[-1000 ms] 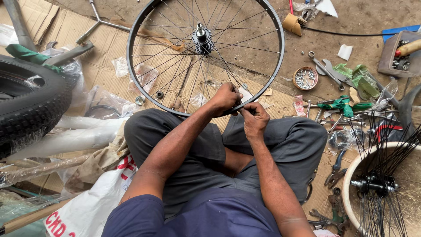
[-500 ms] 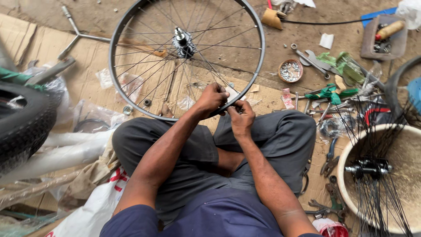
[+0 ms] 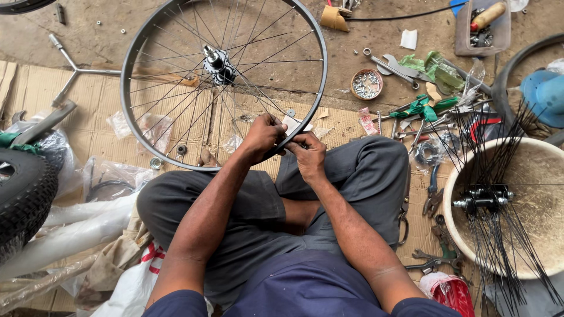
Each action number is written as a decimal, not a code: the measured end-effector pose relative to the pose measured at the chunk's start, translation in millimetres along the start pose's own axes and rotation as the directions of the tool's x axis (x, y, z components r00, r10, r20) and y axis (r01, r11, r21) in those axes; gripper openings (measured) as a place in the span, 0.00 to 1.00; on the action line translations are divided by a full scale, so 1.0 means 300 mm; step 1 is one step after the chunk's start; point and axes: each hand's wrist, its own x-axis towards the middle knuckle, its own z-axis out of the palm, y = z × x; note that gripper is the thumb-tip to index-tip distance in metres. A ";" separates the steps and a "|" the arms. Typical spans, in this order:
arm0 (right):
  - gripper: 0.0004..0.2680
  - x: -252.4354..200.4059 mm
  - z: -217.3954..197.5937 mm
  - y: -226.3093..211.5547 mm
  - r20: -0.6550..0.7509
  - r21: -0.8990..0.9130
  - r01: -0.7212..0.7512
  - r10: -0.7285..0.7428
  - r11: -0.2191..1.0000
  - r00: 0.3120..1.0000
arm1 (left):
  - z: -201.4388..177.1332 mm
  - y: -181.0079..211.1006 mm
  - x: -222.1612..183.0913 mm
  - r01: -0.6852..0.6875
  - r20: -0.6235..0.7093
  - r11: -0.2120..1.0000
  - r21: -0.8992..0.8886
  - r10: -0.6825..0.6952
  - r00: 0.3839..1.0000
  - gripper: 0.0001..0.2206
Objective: The person threads metal spokes into a bicycle wheel rim and hub by hand while sitting on the floor.
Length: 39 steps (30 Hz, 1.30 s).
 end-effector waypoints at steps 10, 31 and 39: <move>0.04 0.056 -0.024 0.011 0.143 0.286 -0.220 0.185 0.932 0.972 | -0.024 -0.020 -0.032 -0.317 0.168 0.311 0.896 0.423 0.890 0.13; 0.03 0.093 -0.075 0.027 0.202 0.110 -0.214 0.189 0.971 0.961 | -0.066 -0.065 0.129 -0.267 0.236 0.569 0.778 0.129 0.963 0.20; 0.01 0.090 -0.085 0.011 0.211 0.053 -0.202 0.187 0.978 0.960 | -0.042 -0.076 0.140 -0.233 0.179 0.421 0.877 0.164 0.970 0.22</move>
